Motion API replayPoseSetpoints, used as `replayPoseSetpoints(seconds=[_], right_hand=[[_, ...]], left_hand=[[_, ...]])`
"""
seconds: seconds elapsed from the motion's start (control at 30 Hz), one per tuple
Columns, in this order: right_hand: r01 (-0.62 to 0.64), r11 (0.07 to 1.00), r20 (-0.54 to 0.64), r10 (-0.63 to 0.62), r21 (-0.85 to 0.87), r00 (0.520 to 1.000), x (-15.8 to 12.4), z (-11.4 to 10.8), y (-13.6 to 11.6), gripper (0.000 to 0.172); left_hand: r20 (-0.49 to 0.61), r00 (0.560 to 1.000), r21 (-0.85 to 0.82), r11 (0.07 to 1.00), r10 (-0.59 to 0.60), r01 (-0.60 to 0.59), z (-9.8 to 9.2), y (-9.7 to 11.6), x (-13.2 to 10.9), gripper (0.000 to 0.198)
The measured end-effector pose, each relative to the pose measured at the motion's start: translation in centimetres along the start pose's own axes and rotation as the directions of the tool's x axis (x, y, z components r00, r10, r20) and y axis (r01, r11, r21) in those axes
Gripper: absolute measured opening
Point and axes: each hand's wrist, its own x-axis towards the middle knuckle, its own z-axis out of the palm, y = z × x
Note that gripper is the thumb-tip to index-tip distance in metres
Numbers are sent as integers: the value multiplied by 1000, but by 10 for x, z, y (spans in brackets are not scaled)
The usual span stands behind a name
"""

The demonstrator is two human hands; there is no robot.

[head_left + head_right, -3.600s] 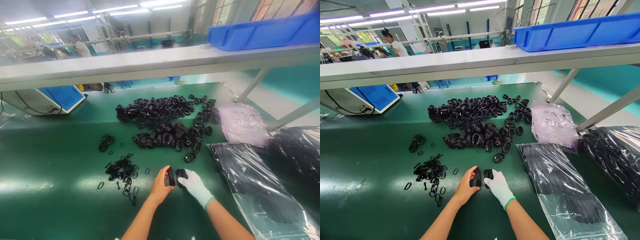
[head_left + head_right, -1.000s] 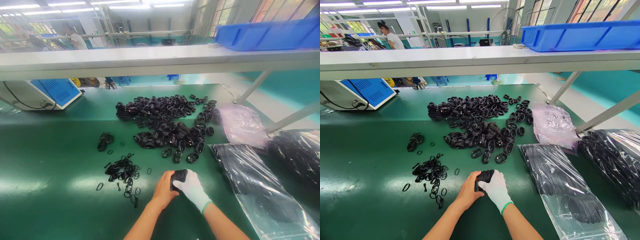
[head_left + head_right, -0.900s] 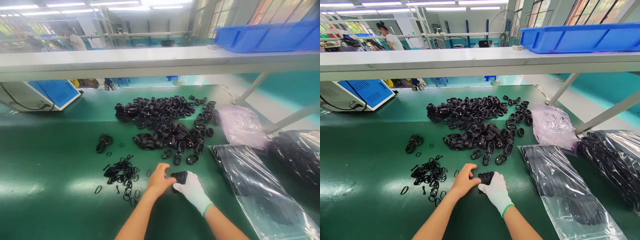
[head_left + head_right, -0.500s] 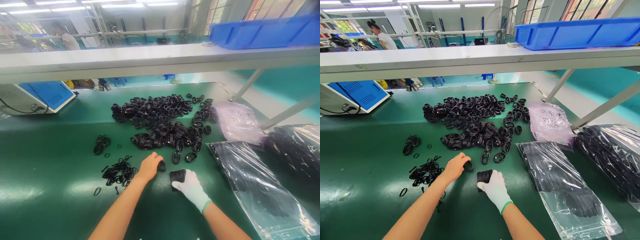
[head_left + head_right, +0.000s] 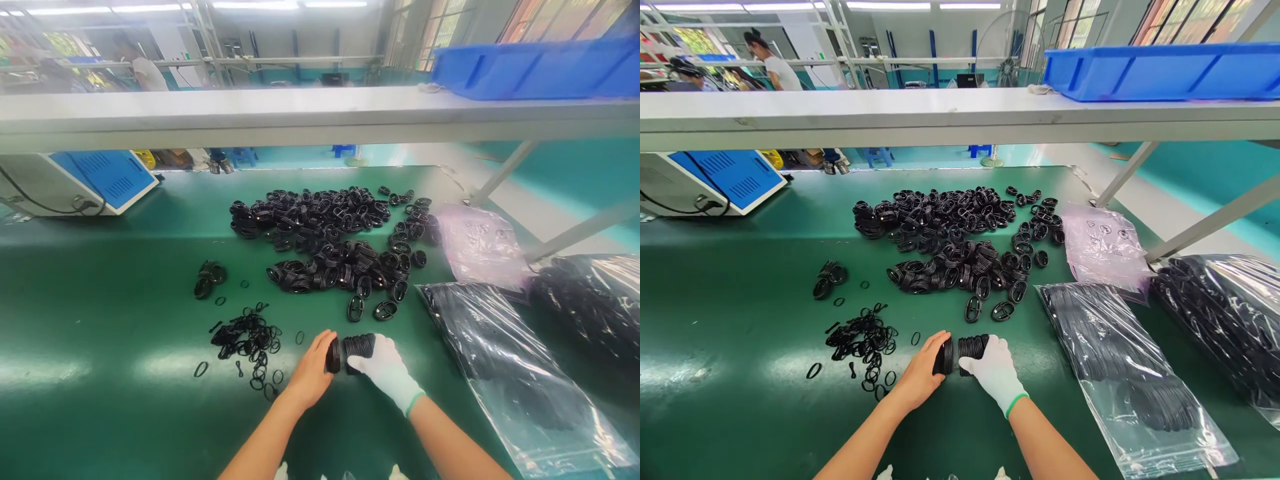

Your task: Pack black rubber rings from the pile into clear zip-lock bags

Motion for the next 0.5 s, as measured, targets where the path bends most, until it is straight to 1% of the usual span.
replayPoseSetpoints(seconds=[0.07,0.23,0.5], right_hand=[[-8,1000,6,8,-1,1000,0,0,0,60],[-13,999,9,13,-32,1000,2,1,1,60],[-13,998,29,15,-66,999,2,-4,-2,61]], left_hand=[[-9,1000,-89,996,18,-19,6,-8,-4,78],[-38,997,-96,993,73,-76,24,-13,-1,76],[-82,996,-134,990,39,-50,28,-11,3,76]])
